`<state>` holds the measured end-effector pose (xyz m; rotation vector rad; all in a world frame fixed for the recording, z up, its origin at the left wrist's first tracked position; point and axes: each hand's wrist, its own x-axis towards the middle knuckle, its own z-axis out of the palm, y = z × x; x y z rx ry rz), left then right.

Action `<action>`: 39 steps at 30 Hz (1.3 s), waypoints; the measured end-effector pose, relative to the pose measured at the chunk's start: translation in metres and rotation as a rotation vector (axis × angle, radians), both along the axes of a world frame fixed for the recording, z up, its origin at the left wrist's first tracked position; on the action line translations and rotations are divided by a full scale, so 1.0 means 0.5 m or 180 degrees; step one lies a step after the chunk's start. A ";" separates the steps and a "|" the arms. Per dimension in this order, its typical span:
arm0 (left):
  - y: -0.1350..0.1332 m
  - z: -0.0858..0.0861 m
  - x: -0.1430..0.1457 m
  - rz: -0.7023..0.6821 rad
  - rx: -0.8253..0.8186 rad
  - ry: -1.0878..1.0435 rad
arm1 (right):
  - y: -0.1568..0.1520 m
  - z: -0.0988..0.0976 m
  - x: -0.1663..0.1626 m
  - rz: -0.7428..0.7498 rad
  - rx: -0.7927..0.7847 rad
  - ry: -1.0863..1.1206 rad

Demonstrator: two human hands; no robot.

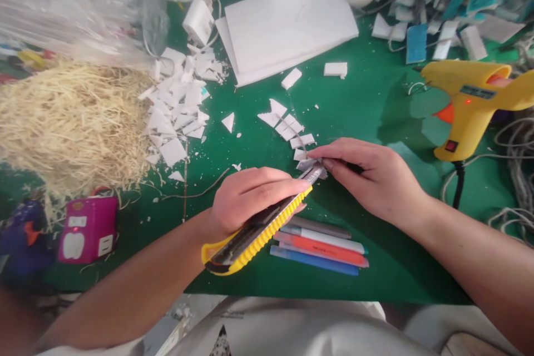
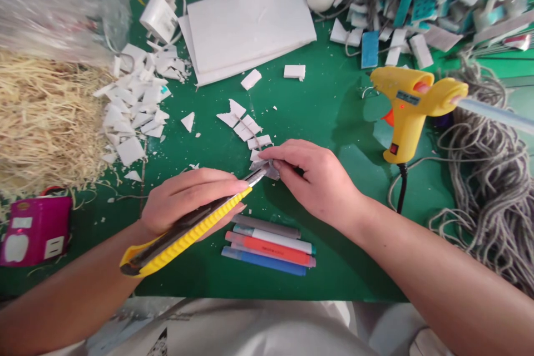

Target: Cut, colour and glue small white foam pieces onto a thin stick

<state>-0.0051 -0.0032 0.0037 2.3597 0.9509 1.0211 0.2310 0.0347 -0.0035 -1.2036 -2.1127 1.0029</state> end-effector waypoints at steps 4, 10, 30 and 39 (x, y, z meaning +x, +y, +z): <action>-0.002 0.007 -0.005 -0.0030 -0.0085 0.0167 | 0.002 0.001 0.000 0.0041 0.0066 -0.0004; -0.012 0.001 -0.013 -0.0096 -0.0334 0.0216 | 0.003 0.001 0.002 0.0101 0.0085 -0.0030; -0.005 -0.005 -0.003 0.0167 0.0154 -0.0042 | 0.001 0.009 -0.003 -0.0056 -0.0096 0.0036; -0.012 -0.006 0.010 0.0688 -0.0011 -0.0324 | -0.001 0.010 -0.006 -0.0152 -0.0252 0.0094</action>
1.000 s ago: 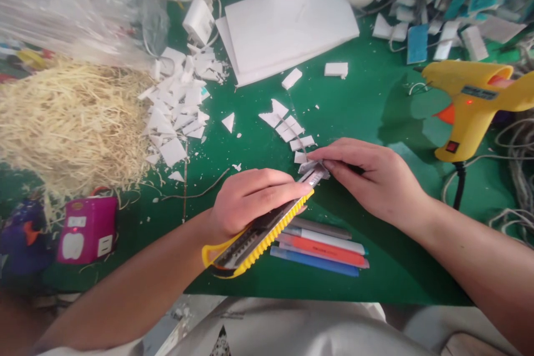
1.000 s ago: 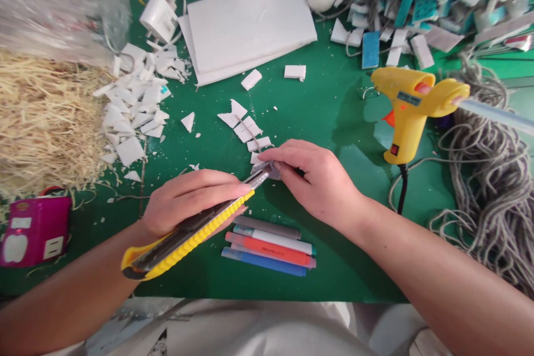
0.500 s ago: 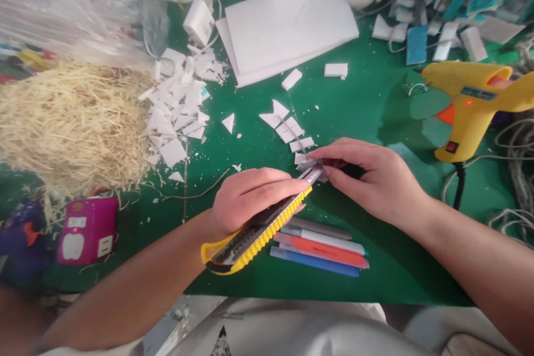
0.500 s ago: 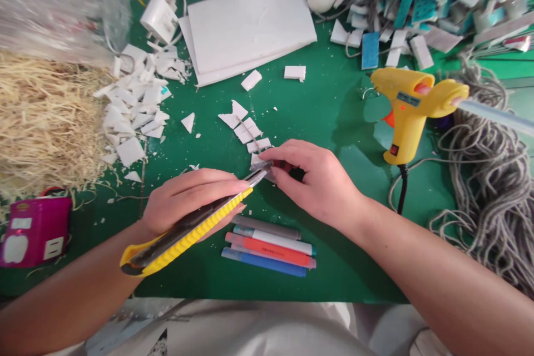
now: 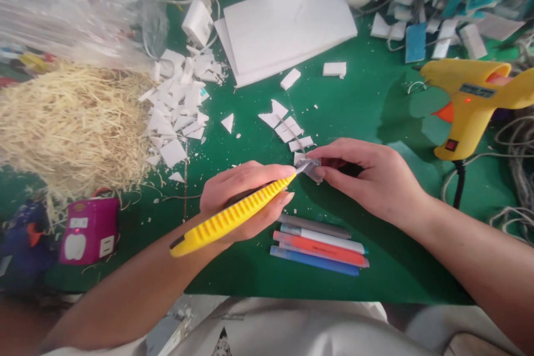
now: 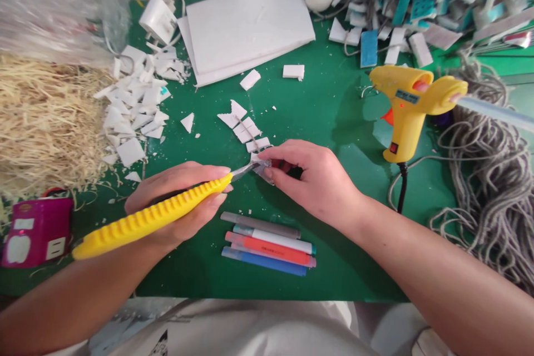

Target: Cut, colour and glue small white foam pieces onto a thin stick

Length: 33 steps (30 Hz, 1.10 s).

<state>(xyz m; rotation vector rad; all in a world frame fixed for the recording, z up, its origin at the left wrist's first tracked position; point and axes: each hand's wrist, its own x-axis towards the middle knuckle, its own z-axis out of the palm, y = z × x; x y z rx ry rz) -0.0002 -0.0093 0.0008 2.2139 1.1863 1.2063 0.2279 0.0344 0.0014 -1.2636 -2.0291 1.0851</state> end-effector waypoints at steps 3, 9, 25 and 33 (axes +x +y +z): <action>-0.001 0.000 0.002 0.0038 -0.0008 -0.0012 | 0.001 -0.002 -0.001 0.0038 0.0050 -0.0001; -0.007 -0.005 0.003 0.0129 -0.0080 0.0057 | -0.002 -0.003 -0.003 0.0013 0.0044 -0.0012; -0.004 -0.004 0.009 0.0162 0.0011 0.0125 | -0.003 -0.005 -0.005 -0.0035 0.0101 -0.0084; -0.005 -0.004 0.010 0.0149 -0.0115 0.0019 | -0.006 -0.011 -0.006 -0.0021 0.0325 -0.0119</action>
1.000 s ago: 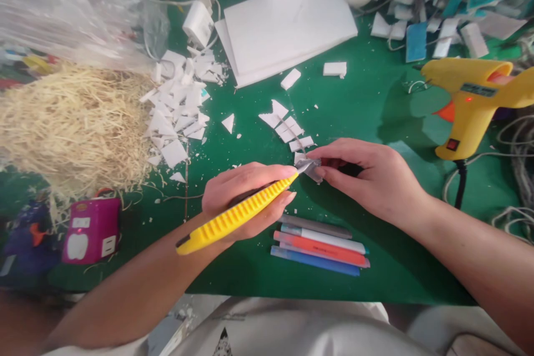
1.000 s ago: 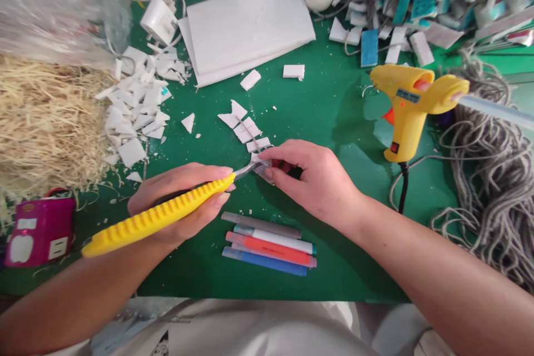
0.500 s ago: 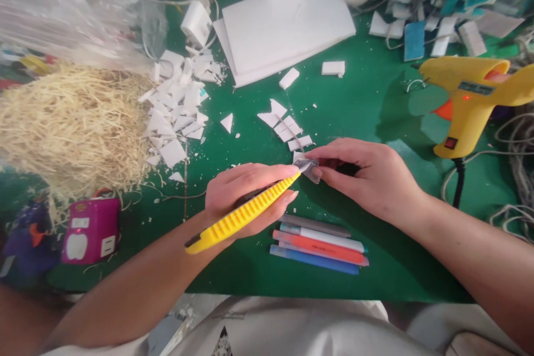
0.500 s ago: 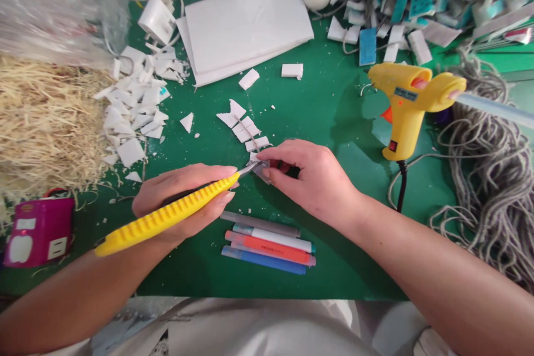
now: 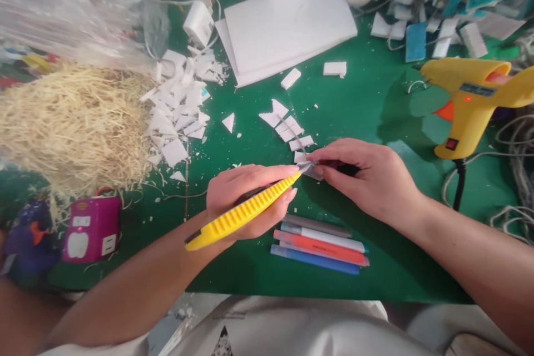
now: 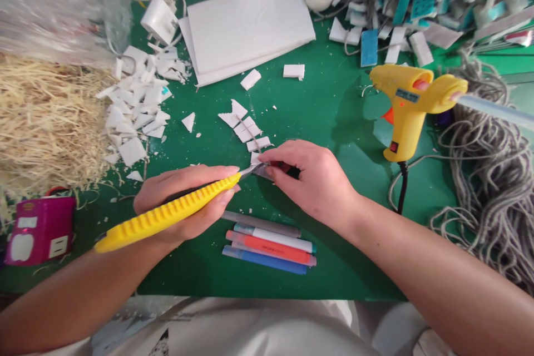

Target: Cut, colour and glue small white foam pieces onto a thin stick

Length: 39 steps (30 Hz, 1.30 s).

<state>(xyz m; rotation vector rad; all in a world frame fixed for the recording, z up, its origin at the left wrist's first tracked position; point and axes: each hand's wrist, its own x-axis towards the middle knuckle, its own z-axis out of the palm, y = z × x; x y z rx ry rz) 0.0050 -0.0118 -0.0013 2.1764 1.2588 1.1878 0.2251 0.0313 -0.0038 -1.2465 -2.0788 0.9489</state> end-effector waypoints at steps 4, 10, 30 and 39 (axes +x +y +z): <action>0.000 -0.001 0.001 -0.0015 0.0030 -0.0017 | -0.001 0.001 -0.002 -0.0018 -0.0027 -0.0024; 0.002 -0.004 -0.008 -0.0127 0.0166 -0.0037 | 0.003 0.007 0.000 -0.0068 -0.0205 0.0069; -0.001 0.001 -0.029 -0.0868 -0.0233 0.0320 | 0.008 0.002 0.006 0.0207 -0.0036 0.0059; 0.005 -0.001 -0.029 -0.0933 -0.0148 0.0282 | 0.008 0.002 0.009 0.0256 -0.0039 0.0005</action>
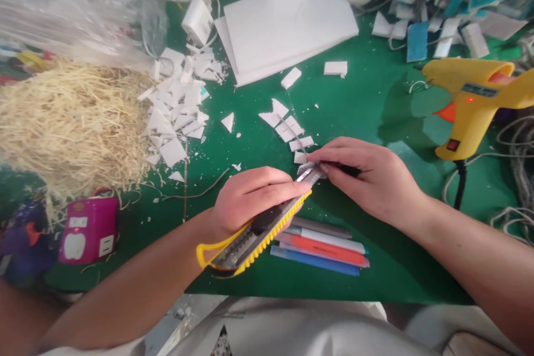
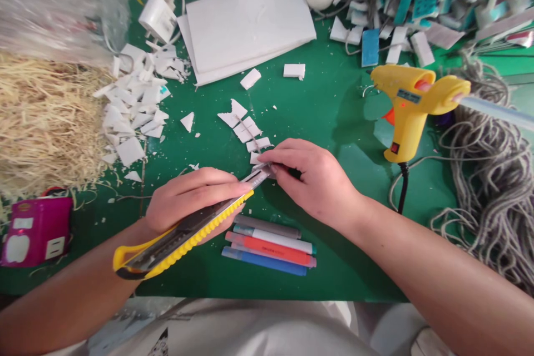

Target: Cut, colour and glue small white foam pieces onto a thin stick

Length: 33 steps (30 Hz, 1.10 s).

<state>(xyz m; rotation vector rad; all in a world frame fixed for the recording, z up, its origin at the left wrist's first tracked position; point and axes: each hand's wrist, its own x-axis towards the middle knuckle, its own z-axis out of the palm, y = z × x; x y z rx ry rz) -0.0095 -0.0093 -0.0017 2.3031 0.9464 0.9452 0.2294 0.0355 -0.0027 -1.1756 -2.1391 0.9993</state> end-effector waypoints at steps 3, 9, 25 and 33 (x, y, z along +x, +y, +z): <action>-0.002 0.002 0.001 -0.0008 -0.0050 0.0086 | -0.001 -0.001 0.000 0.0019 0.0062 0.0000; 0.001 -0.004 0.007 -0.0001 0.0111 -0.0133 | -0.004 -0.003 0.000 0.0115 0.0228 -0.0018; -0.007 -0.005 0.016 0.0525 -0.0266 -0.0744 | -0.002 0.002 0.000 0.0059 0.0073 -0.0123; -0.003 -0.005 0.012 0.0513 -0.0102 -0.0553 | -0.003 0.004 -0.002 0.0006 -0.0011 -0.0119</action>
